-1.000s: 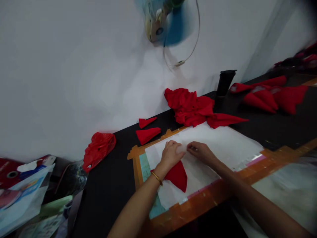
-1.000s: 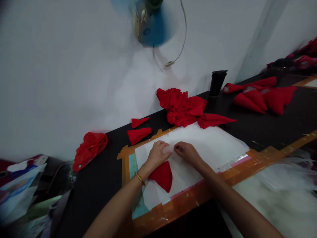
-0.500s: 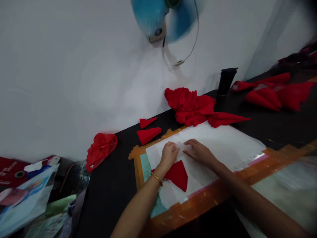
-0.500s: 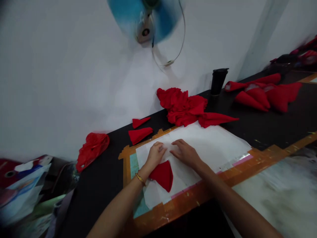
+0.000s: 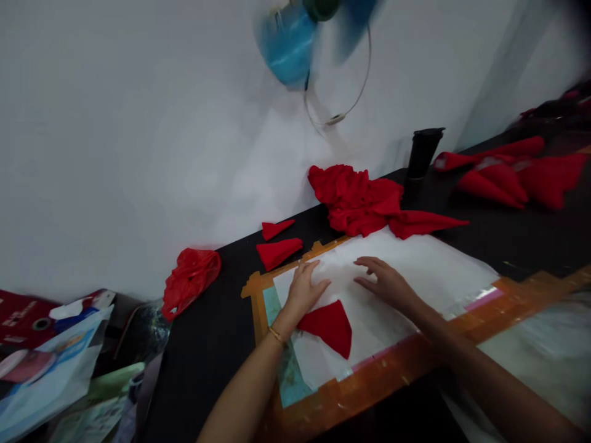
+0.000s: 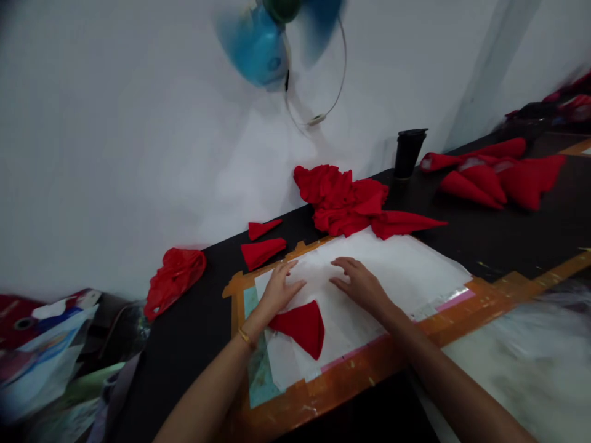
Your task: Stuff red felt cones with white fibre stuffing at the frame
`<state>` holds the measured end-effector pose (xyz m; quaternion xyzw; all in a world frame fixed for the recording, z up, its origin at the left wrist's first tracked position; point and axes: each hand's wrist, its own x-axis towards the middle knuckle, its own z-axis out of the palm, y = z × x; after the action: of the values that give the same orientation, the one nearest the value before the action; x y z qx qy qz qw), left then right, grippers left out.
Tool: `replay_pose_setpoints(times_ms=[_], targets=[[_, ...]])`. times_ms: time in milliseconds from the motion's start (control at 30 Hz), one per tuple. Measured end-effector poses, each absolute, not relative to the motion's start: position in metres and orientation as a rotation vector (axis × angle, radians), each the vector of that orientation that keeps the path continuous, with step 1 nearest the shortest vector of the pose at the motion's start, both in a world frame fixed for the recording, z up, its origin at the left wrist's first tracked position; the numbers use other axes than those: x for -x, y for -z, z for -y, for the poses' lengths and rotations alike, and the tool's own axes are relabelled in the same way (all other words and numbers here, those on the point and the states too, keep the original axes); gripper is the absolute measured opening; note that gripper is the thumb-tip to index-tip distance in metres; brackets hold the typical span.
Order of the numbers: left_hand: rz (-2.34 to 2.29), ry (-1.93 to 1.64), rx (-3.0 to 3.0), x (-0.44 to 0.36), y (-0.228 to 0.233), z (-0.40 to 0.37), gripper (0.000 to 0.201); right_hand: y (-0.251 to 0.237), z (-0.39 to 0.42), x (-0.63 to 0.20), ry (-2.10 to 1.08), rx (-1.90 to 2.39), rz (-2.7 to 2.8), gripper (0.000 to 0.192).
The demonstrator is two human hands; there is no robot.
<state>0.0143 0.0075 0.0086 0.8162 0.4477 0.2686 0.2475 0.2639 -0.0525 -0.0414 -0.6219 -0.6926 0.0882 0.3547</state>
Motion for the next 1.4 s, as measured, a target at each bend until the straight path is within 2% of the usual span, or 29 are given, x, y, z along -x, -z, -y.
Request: replay_pose_setpoints(times_ms=[67,167,267,400,533,767,867,1033,1233,1400], targets=[[-1.266,-0.707,-2.188,-0.002,-0.015,-0.005,0.054,0.037,0.061,-0.273,-0.161,1.616,1.717,0.042],[-1.323,-0.616,-2.126,0.011,-0.020,-0.005,0.052,0.026,0.073,-0.274,0.007,1.600,1.709,0.039],[-1.303,-0.534,-2.123,0.006,-0.020,-0.005,0.047,0.015,0.078,-0.255,0.152,1.462,1.970,0.040],[-1.316,-0.479,-2.138,-0.017,-0.020,-0.004,0.030,0.014,0.064,-0.232,0.102,1.440,2.276,0.052],[-1.343,-0.487,-2.107,-0.031,-0.023,-0.006,0.006,0.026,0.050,-0.233,-0.080,1.610,2.200,0.039],[-1.285,-0.536,-1.858,-0.057,-0.013,-0.001,0.012,0.044,0.050,-0.239,-0.190,1.732,1.900,0.033],[-1.178,-0.538,-1.724,-0.074,-0.007,0.018,0.005,0.046,0.048,-0.244,-0.242,1.733,1.782,0.039],[-1.008,-0.537,-1.631,-0.082,-0.004,0.047,0.027,0.045,0.050,-0.243,-0.217,1.663,1.778,0.057],[-1.145,-0.608,-1.832,-0.051,-0.014,0.042,0.028,0.046,0.048,-0.225,-0.077,1.641,2.016,0.066],[-1.146,-0.688,-2.165,-0.043,-0.025,0.023,0.034,0.046,0.049,-0.221,-0.066,1.634,2.071,0.061]])
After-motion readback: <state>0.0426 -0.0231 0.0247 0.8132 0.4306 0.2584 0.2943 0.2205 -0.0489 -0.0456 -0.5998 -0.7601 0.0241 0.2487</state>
